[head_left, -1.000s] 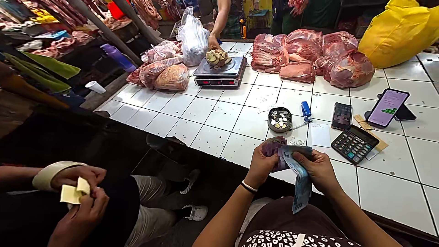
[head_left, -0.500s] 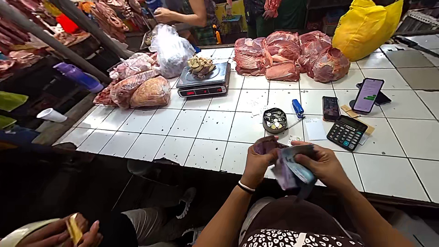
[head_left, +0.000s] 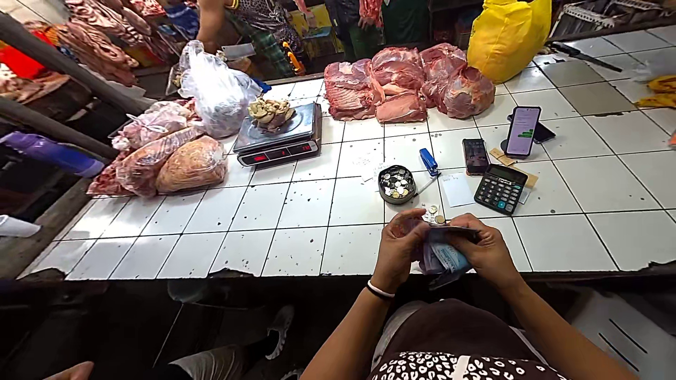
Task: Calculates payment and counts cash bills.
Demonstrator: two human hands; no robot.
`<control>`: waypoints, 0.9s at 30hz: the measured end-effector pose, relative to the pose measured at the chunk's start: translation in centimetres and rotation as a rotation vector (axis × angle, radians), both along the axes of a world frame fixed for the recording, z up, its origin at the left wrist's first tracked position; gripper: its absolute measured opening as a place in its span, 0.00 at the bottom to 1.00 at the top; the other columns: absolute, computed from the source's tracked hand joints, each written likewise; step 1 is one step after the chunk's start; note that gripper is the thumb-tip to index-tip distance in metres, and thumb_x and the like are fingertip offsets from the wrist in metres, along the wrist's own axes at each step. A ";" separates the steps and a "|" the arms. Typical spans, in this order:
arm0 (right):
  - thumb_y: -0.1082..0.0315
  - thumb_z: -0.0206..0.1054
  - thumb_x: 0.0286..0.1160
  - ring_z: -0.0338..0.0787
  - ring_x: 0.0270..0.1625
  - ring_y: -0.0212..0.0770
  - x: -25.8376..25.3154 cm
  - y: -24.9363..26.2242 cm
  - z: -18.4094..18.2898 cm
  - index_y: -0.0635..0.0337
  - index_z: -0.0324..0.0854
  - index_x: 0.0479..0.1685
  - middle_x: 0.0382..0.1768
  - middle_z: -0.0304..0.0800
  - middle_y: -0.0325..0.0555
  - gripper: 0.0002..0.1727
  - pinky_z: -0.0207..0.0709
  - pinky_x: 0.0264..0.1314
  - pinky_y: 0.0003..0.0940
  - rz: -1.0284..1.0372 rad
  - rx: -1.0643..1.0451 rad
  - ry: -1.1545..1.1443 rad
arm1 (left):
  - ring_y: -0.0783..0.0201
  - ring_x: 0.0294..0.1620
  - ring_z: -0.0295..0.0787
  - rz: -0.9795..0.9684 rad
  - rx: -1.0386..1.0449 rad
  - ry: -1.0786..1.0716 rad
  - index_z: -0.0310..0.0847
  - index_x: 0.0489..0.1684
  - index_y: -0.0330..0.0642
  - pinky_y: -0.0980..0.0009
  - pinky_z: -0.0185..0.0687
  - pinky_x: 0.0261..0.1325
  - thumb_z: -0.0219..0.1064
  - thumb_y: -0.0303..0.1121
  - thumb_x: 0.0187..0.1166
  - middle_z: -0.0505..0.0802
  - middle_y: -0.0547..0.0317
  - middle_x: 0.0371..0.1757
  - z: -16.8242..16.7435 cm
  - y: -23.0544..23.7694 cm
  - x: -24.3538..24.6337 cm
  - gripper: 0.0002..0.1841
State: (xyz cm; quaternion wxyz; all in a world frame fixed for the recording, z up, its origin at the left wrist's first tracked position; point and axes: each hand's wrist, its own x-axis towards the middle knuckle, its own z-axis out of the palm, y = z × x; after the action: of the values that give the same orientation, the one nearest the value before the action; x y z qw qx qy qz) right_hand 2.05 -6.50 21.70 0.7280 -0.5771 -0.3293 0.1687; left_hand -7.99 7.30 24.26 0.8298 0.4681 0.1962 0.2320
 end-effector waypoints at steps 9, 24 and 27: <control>0.69 0.73 0.75 0.93 0.49 0.21 6.8 -8.5 0.6 0.49 0.90 0.54 0.48 0.96 0.23 0.11 0.88 0.56 0.21 0.087 -0.003 -0.050 | 0.65 0.38 0.96 0.234 0.084 0.093 0.75 0.63 0.32 0.67 0.95 0.46 0.63 0.14 0.77 0.96 0.57 0.39 -0.9 -1.6 1.1 0.17; 0.66 0.72 0.76 0.94 0.44 0.40 8.5 -9.7 -2.3 0.62 0.91 0.47 0.39 0.96 0.49 0.10 0.86 0.53 0.42 0.607 -0.687 -0.268 | 0.77 0.41 0.96 0.586 0.707 -0.086 0.87 0.54 0.60 0.78 0.94 0.50 0.83 0.30 0.65 0.98 0.77 0.41 -0.6 -7.2 -1.9 0.20; 0.69 0.75 0.74 0.92 0.52 0.20 6.5 -8.7 -2.5 0.71 0.81 0.70 0.54 0.96 0.39 0.25 0.86 0.61 0.20 0.716 -0.140 0.002 | 0.76 0.39 0.96 0.538 0.576 -0.034 0.88 0.53 0.58 0.76 0.94 0.47 0.83 0.28 0.63 0.98 0.75 0.40 -1.3 -9.8 -1.3 0.20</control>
State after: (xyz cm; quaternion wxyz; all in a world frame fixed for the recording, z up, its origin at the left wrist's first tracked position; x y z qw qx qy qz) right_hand 8.55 -15.16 19.24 0.5819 -0.4737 -0.4974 0.4355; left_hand -9.32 -2.48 22.91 0.5772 0.6095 0.2249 0.4947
